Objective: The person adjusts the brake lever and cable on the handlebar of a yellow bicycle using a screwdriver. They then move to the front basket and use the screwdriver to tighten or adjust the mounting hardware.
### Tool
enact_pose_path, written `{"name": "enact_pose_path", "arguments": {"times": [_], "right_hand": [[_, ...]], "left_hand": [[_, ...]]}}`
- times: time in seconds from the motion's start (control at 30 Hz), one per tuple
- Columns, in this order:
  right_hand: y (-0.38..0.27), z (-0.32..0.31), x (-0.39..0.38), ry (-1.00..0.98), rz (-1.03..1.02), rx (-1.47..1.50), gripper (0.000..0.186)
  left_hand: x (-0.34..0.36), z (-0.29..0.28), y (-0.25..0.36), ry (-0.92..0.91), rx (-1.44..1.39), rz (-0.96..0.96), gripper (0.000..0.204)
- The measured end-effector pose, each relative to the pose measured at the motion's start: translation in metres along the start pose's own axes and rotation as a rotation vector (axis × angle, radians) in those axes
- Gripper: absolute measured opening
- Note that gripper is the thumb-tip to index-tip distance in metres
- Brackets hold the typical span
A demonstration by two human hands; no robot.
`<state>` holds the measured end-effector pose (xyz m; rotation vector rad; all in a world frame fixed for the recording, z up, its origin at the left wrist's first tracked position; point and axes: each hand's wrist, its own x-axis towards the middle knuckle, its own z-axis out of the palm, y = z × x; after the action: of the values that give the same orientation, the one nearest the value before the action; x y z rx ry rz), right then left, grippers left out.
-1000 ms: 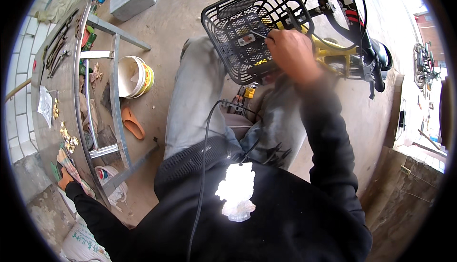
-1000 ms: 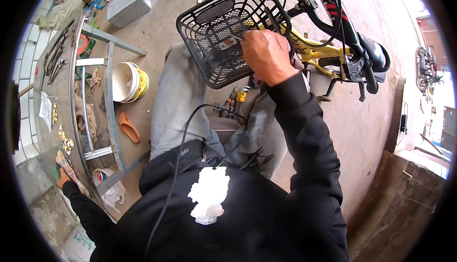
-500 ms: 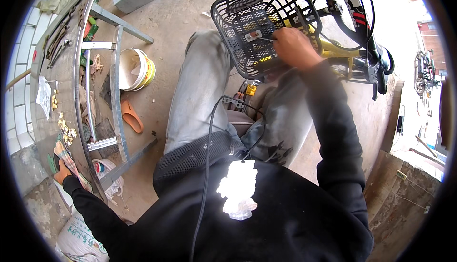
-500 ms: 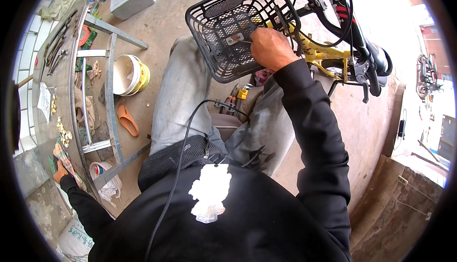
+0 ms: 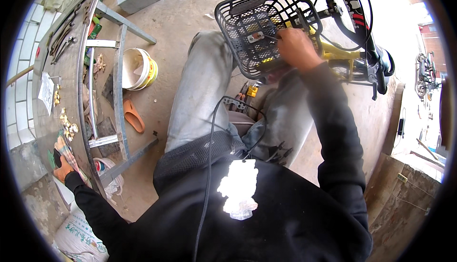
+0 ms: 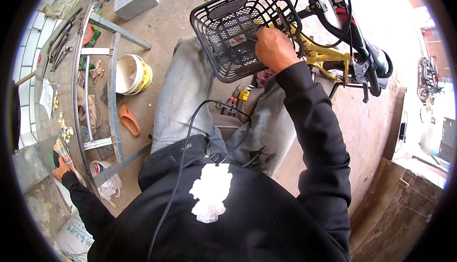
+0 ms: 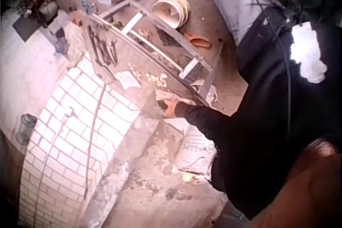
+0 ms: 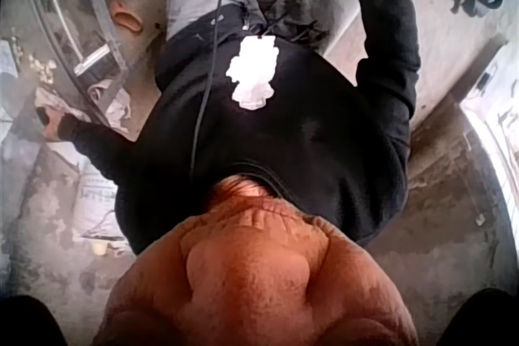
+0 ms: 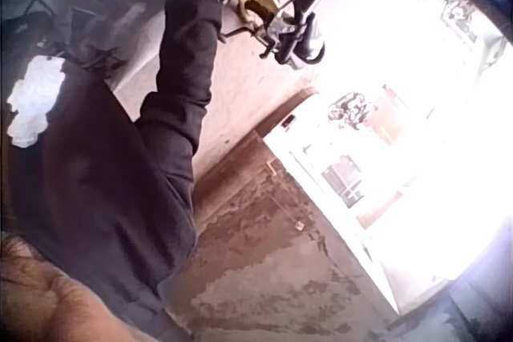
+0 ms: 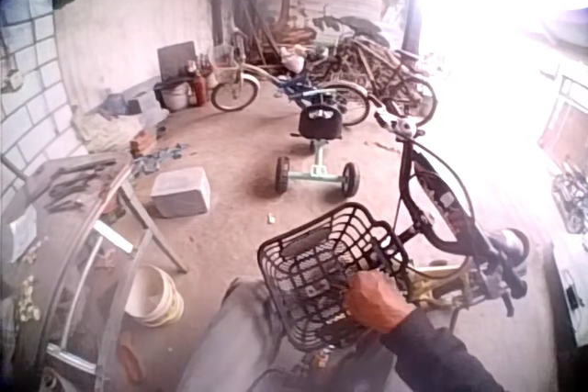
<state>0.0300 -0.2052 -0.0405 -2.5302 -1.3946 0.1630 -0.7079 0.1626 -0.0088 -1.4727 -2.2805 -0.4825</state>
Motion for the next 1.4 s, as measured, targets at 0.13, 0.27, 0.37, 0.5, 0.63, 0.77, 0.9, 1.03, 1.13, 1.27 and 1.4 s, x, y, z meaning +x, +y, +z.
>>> {"name": "enact_pose_path", "arguments": {"times": [0.13, 0.27, 0.37, 0.5, 0.63, 0.77, 0.9, 1.03, 1.13, 1.27, 1.4], "right_hand": [[0.007, 0.004, 0.000, -0.005, -0.033, 0.010, 0.015], [0.000, 0.000, 0.000, -0.038, -0.016, 0.044, 0.015], [0.011, 0.004, 0.000, -0.147, -0.030, -0.047, 0.014], [0.014, -0.001, -0.010, -0.051, -0.121, -0.072, 0.016], [-0.005, -0.016, -0.012, -0.129, 0.004, 0.029, 0.020], [-0.006, -0.012, -0.010, -0.083, -0.057, 0.019, 0.021], [-0.009, -0.014, -0.011, -0.060, -0.075, 0.015, 0.021], [-0.009, -0.015, -0.011, -0.068, -0.055, 0.001, 0.020], [-0.003, -0.012, -0.011, -0.061, -0.053, 0.013, 0.020], [0.001, -0.010, -0.012, -0.036, -0.079, -0.010, 0.020], [-0.001, -0.011, -0.012, -0.052, -0.062, -0.007, 0.020]], "left_hand": [[0.003, 0.000, -0.001, -0.046, 0.041, -0.014, 0.084], [0.012, 0.009, -0.026, -0.185, 0.084, -0.051, 0.088], [0.019, 0.019, -0.040, -0.171, -0.231, 0.165, 0.066], [-0.024, -0.006, 0.001, 0.079, -0.240, 0.254, 0.069], [-0.065, -0.052, 0.052, 0.137, -0.213, 0.167, 0.080], [-0.087, -0.077, 0.066, 0.189, -0.140, 0.131, 0.081], [-0.093, -0.081, 0.069, 0.264, -0.134, 0.203, 0.081], [-0.098, -0.083, 0.075, 0.299, -0.146, 0.242, 0.082], [-0.099, -0.086, 0.077, 0.320, -0.164, 0.289, 0.082], [-0.102, -0.084, 0.078, 0.328, -0.139, 0.333, 0.082], [-0.104, -0.087, 0.079, 0.321, -0.127, 0.338, 0.082]]}}
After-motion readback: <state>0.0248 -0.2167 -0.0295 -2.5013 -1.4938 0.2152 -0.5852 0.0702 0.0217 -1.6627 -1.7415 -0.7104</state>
